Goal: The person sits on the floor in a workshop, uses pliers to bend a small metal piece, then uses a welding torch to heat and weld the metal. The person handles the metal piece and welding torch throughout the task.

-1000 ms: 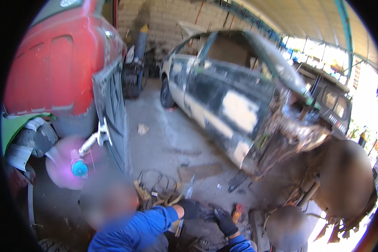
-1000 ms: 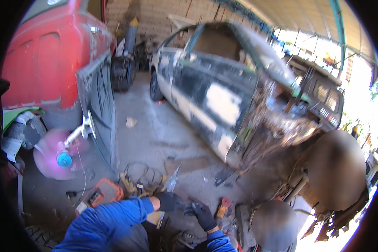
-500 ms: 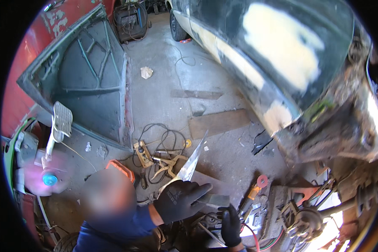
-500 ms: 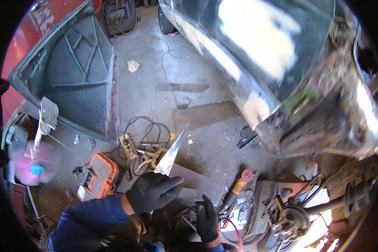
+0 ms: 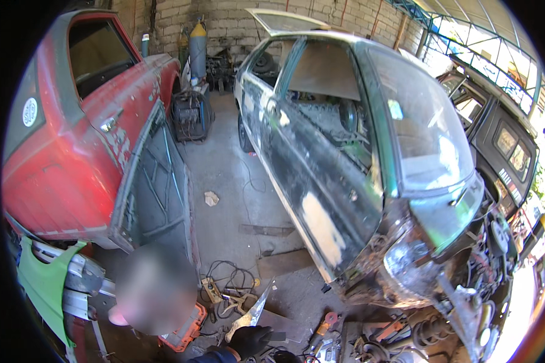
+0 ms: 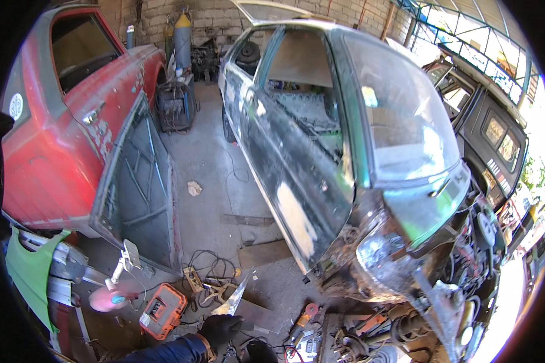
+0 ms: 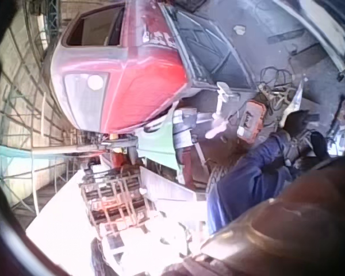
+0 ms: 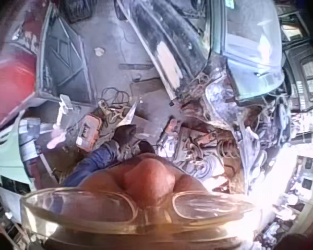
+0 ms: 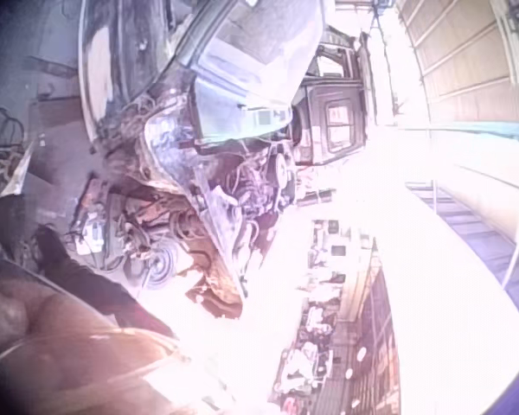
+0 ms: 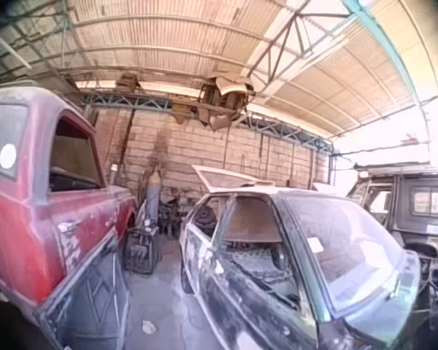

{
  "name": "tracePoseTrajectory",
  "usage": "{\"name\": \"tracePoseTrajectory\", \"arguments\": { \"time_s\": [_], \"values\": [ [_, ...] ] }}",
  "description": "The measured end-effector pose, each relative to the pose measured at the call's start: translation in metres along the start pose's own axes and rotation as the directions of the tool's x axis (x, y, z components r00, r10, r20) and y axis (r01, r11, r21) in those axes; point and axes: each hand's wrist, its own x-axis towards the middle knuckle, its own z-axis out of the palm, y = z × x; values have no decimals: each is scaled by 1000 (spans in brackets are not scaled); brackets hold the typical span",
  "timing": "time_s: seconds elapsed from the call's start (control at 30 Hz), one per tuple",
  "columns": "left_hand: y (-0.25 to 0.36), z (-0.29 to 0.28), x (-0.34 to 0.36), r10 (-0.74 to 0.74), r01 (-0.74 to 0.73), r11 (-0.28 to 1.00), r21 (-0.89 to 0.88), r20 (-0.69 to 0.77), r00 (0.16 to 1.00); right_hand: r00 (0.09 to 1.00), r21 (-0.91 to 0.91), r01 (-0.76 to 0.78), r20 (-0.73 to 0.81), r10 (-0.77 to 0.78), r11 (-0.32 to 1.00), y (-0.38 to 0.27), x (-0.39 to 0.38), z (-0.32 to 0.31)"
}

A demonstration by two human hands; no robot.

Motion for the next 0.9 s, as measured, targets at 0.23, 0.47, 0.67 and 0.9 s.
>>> {"name": "tracePoseTrajectory", "arguments": {
  "time_s": [0.23,0.47,0.67,0.9],
  "values": [
    [19,-73,-56,-212,189,971,143,161,964,951,-1,307,42,-307,952,-77,-19,-47],
    [12,-77,-118,-412,362,909,208,318,854,960,-87,263,122,-252,961,-101,-31,-100],
    [15,-71,-122,-484,492,864,109,447,752,969,-170,128,231,-86,977,-124,-50,-107],
    [-20,-15,-118,-411,388,908,159,521,748,979,-104,49,202,-27,993,-75,-34,-51]
  ]
}}
